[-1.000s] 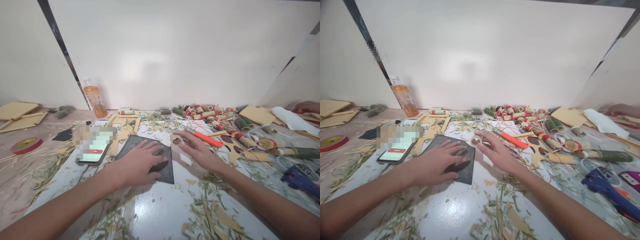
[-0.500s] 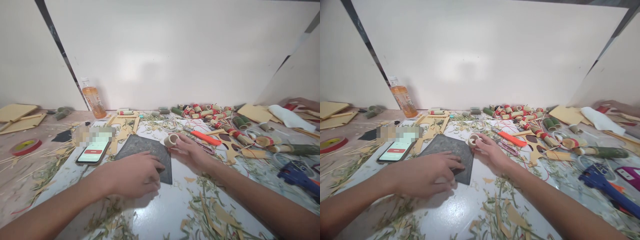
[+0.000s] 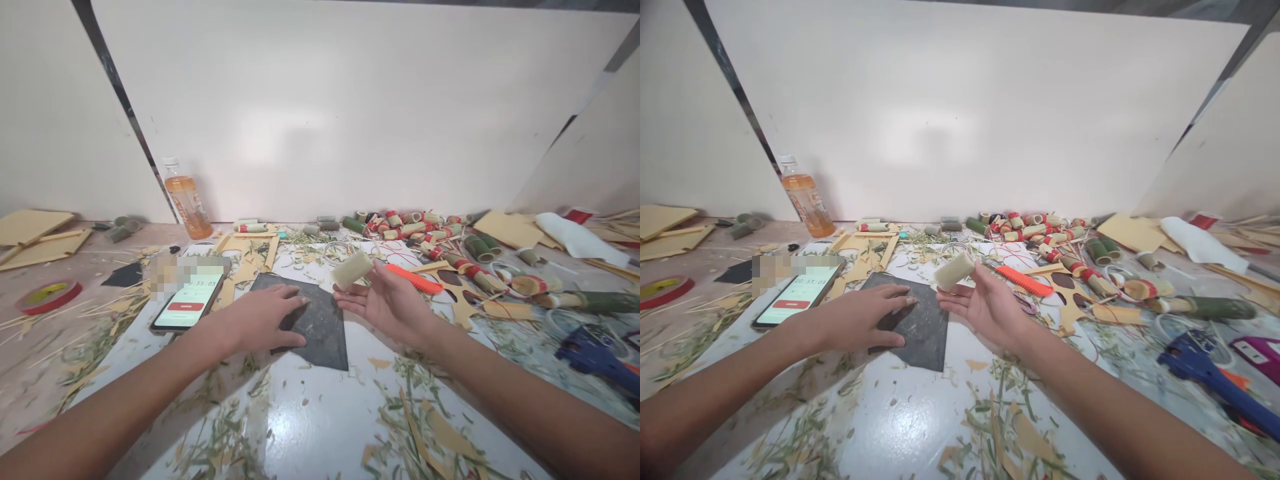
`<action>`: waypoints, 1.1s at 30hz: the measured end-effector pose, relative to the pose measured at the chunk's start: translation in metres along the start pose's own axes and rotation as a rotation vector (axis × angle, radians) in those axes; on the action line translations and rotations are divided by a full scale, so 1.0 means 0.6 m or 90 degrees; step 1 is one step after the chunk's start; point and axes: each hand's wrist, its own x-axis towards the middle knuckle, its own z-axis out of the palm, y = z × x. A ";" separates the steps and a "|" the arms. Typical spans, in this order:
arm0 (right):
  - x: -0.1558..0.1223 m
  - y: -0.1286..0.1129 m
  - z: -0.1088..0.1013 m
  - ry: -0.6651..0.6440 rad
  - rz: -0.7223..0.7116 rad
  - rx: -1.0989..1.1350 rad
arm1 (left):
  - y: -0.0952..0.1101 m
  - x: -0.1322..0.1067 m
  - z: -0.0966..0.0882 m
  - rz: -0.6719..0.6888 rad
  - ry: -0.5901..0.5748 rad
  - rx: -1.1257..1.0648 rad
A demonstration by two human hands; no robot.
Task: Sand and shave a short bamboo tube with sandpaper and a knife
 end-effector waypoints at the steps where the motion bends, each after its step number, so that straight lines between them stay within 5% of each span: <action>1: -0.001 -0.004 0.001 -0.011 0.011 0.007 | 0.002 0.001 -0.002 0.003 0.011 -0.004; 6: -0.014 -0.007 0.016 -0.094 0.073 0.025 | 0.034 0.004 -0.019 -0.037 0.172 -0.118; 10: -0.026 0.007 0.029 -0.154 0.094 -0.022 | 0.060 0.007 -0.024 -0.017 0.227 -0.216; 13: -0.034 0.011 0.032 -0.163 0.043 -0.129 | 0.065 0.008 -0.024 -0.010 0.219 -0.308; 17: -0.041 0.003 0.033 -0.047 -0.140 -0.349 | 0.062 0.009 -0.028 0.011 0.129 -0.523; 21: -0.045 -0.002 0.041 0.013 -0.232 -0.413 | 0.063 0.008 -0.030 0.028 0.049 -0.653; 28: -0.055 0.002 0.046 0.093 -0.251 -0.511 | 0.069 0.006 -0.019 -0.028 0.140 -0.546; 33: -0.053 -0.001 0.034 0.104 -0.251 -0.498 | 0.071 0.008 -0.014 -0.017 0.142 -0.521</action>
